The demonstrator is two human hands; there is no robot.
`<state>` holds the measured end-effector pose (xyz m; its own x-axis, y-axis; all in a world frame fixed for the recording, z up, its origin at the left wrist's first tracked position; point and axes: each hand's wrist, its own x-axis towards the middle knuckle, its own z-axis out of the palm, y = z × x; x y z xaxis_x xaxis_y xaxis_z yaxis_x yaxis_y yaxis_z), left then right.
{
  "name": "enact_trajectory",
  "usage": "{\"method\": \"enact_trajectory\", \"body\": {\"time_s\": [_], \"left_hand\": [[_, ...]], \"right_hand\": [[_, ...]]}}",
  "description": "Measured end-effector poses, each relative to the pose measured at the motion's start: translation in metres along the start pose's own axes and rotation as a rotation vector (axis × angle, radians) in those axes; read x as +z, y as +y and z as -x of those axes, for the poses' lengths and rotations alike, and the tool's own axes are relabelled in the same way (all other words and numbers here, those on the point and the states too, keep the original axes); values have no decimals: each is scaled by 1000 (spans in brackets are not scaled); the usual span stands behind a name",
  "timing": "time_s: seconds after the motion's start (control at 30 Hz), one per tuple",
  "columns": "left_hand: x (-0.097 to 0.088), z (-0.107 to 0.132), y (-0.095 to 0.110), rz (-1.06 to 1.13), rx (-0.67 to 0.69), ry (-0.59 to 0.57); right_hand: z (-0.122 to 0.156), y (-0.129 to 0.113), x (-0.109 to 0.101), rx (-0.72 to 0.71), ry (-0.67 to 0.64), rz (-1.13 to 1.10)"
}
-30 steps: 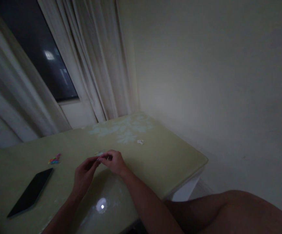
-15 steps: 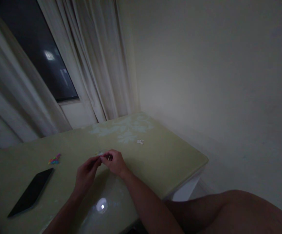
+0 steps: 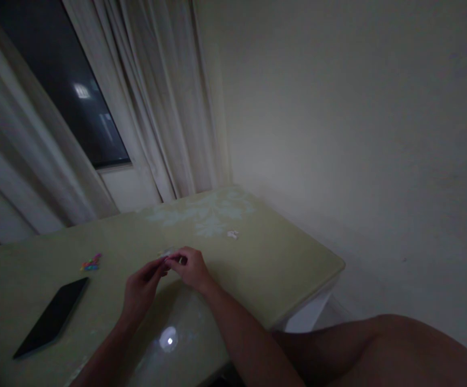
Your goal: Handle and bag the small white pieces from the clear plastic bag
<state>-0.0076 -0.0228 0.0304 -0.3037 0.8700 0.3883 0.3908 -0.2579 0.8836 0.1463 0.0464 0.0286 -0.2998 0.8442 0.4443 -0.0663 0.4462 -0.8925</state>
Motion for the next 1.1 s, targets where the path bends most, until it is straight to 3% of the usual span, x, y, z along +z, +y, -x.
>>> {"method": "enact_trajectory", "body": {"time_s": [0.33,1.1], "left_hand": [[0,-1,-11,-16,26,-5],[3,0,-3,30,7,-9]], "right_hand": [[-1,0,0,-25,23,17],[0,0,1,-3,-22,39]]}}
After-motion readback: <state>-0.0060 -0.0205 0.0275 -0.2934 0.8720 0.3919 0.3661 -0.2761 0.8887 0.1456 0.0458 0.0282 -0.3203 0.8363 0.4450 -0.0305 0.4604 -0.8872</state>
